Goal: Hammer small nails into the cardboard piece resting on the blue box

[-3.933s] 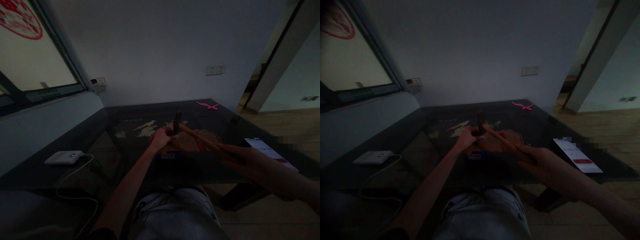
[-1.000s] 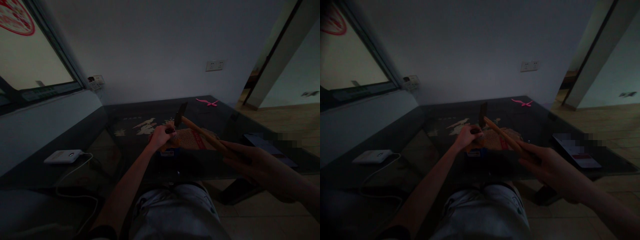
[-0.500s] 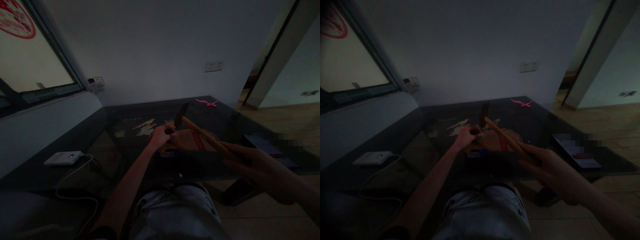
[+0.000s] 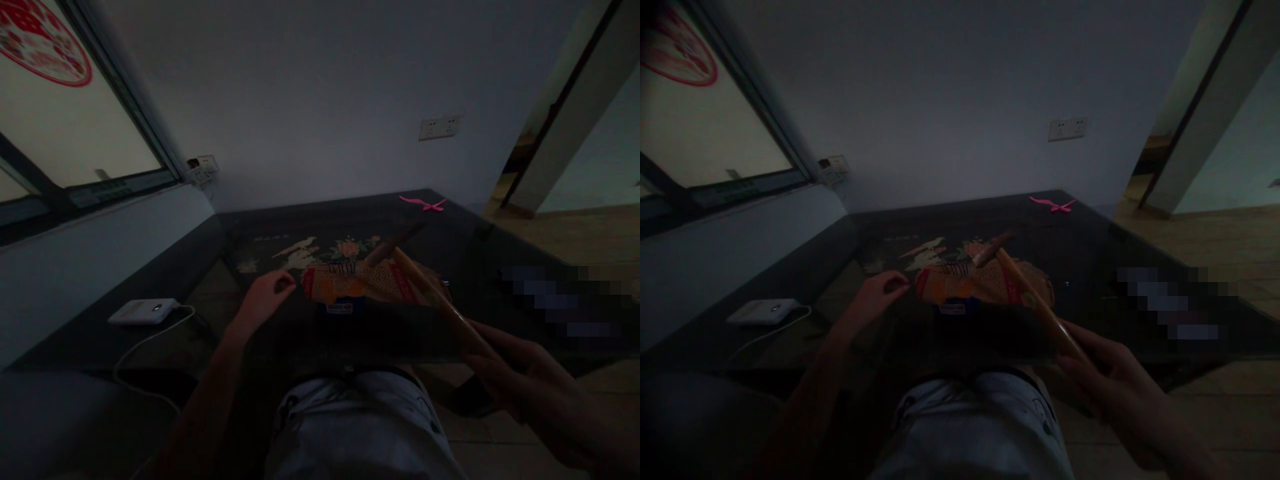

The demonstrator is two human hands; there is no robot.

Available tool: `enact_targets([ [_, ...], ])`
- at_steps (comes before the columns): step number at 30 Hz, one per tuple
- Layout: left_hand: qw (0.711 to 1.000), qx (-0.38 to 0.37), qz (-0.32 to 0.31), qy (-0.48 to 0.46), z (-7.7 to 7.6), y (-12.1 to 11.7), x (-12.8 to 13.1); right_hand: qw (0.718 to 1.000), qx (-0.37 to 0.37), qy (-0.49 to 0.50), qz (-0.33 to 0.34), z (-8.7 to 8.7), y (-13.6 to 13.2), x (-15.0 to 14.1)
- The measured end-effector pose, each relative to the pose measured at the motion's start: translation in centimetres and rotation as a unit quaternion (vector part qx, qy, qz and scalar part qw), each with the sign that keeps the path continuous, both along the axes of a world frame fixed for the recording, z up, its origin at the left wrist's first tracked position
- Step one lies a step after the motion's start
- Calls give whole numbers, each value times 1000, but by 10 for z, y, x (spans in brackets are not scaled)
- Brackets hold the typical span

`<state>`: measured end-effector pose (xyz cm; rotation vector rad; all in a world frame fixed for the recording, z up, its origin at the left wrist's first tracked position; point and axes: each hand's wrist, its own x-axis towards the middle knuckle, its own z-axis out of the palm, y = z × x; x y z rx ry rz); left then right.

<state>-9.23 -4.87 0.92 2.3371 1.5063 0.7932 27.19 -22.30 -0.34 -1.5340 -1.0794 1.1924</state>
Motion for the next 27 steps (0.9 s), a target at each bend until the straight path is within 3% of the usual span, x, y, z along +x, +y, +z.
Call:
enact_targets([
  [3, 989, -68, 40, 123, -33, -5, -11, 999, -2, 32, -19, -10, -2, -8],
  [5, 980, -76, 43, 178, -46, -7, -12, 998, 6, 46, -31, -15, -2, -11],
  [10, 957, -69, 45, 279, -52, -10, -5, 997, 46, 29, -48, -20, 0, -10],
  [14, 955, -70, 71, 278, -45, -15, -4, 997, 48, 28, -46, -17, -4, -11],
  [19, 987, -100, 26, 127, -28, -22, -17, 997, 42, 47, -45, -15, -4, -13],
  [23, 994, -110, -8, 10, 0, -30, -24, 996, 37, 74, -45, -16, -2, -12],
  [27, 987, -47, -30, -148, 33, -33, -2, 994, 32, 102, -40, -11, 0, -14],
])
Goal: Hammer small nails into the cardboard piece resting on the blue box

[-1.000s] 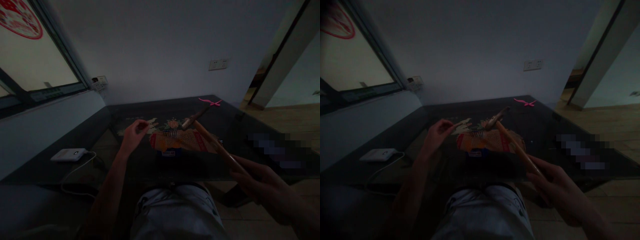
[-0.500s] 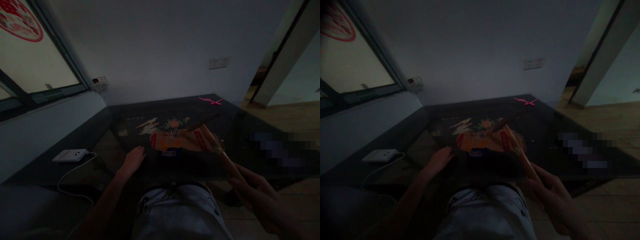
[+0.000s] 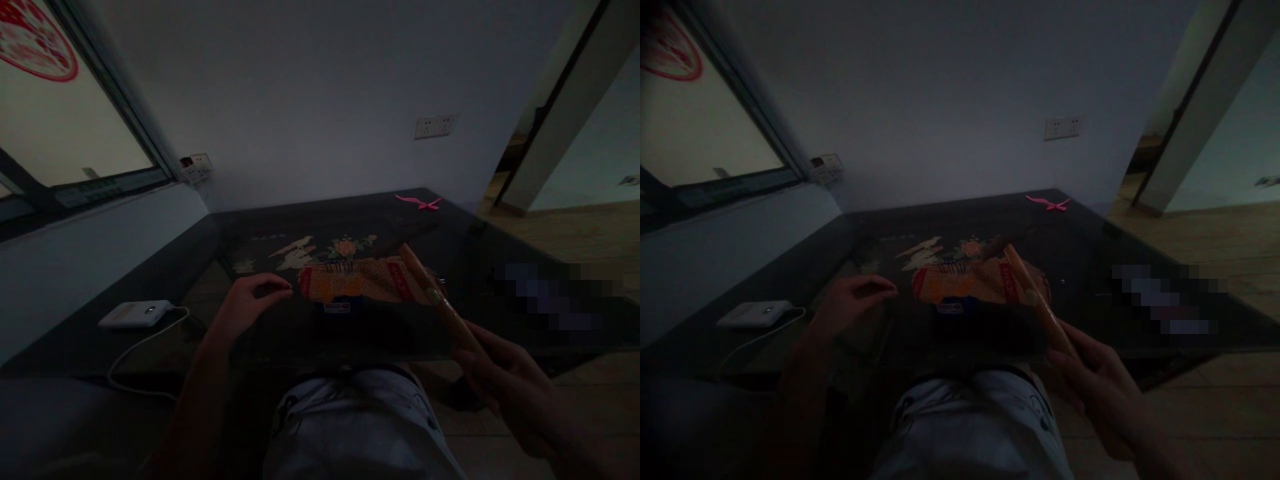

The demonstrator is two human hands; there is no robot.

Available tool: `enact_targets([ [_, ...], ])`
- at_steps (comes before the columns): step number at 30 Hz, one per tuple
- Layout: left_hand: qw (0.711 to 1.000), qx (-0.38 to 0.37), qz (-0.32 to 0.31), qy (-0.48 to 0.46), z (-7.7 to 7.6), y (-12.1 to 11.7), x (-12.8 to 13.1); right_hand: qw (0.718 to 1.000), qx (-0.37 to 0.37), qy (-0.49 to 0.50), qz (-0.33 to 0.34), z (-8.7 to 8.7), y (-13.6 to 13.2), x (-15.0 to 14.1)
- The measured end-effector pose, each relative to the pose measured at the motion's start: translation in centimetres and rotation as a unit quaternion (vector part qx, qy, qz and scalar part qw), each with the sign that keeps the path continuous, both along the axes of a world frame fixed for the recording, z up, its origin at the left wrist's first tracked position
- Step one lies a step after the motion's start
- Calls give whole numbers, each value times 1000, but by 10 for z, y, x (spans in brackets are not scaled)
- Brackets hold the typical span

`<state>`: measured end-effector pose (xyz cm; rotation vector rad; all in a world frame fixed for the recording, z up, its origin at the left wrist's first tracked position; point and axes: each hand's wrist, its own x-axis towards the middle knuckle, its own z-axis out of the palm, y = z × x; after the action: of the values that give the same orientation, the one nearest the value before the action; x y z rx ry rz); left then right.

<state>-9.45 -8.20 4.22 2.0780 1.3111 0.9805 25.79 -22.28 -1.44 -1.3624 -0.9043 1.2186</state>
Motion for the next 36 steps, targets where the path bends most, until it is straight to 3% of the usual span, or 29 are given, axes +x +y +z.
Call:
enact_targets([
  [2, 995, 21, -25, -96, 9, 7, 24, 1000, 4, 4, -6, 3, 2, -3],
  [5, 978, 27, -86, -187, 10, 29, 68, 1000, 1, 1, -21, 5, 4, -7],
  [8, 971, 33, -140, -190, 2, 54, 107, 999, -7, 1, -34, 6, 5, -11],
  [11, 974, 67, -158, -148, -8, 71, 128, 999, -2, 11, -47, 8, 4, -15],
  [17, 983, 66, -153, -81, -13, 76, 127, 999, 4, -6, -34, 11, 3, -17],
  [31, 981, 67, -163, -81, -29, 79, 127, 1000, 5, -26, -8, 12, 6, -16],
  [36, 982, 71, -157, -81, -35, 81, 127, 998, -3, -57, 37, 17, 10, -5],
])
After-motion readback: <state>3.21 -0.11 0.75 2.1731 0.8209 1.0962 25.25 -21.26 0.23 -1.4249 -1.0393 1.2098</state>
